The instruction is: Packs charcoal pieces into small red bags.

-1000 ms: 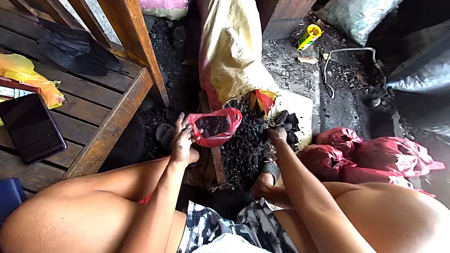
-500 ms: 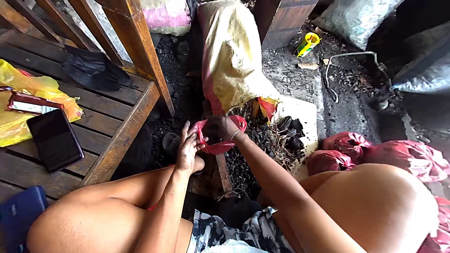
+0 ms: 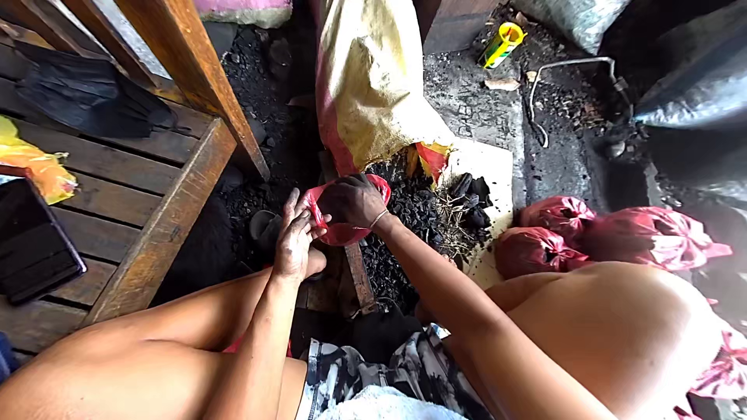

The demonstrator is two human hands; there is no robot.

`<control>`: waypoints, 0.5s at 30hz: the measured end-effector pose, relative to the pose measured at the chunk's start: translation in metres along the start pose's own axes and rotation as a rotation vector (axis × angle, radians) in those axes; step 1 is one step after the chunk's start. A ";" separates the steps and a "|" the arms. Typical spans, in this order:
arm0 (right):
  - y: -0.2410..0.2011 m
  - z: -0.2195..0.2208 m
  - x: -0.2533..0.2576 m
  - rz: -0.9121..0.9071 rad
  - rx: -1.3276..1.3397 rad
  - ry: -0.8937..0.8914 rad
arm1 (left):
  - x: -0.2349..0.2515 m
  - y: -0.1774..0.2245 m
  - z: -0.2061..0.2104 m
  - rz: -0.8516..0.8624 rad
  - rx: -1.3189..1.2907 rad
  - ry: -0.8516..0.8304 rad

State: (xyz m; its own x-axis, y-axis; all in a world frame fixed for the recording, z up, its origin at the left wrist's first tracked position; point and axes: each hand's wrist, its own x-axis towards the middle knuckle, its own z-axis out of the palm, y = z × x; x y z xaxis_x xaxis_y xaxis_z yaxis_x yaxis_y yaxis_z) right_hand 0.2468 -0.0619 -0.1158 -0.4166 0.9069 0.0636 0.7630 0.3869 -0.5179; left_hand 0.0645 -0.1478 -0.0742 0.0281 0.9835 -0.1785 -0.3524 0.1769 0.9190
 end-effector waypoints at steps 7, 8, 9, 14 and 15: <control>0.012 -0.057 -0.005 0.033 0.357 0.107 | 0.000 0.000 -0.011 0.007 0.045 0.067; 0.020 -0.072 -0.007 0.044 0.391 0.194 | 0.000 0.002 -0.012 0.006 0.068 0.045; 0.031 -0.087 -0.008 0.081 0.409 0.257 | 0.000 0.004 -0.014 0.009 0.094 -0.011; 0.121 -0.114 -0.045 0.588 0.268 0.298 | 0.000 0.005 -0.003 -0.006 0.124 -0.057; 0.132 -0.106 -0.058 0.708 0.222 0.220 | 0.000 0.005 -0.002 -0.009 0.130 -0.027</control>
State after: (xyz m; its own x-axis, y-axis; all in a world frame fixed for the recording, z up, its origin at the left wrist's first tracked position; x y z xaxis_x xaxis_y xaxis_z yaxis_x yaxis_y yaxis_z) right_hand 0.4241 -0.0457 -0.0970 0.2591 0.9470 -0.1899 0.6843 -0.3188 -0.6559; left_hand 0.0608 -0.1466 -0.0699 0.0570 0.9822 -0.1791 -0.2280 0.1875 0.9554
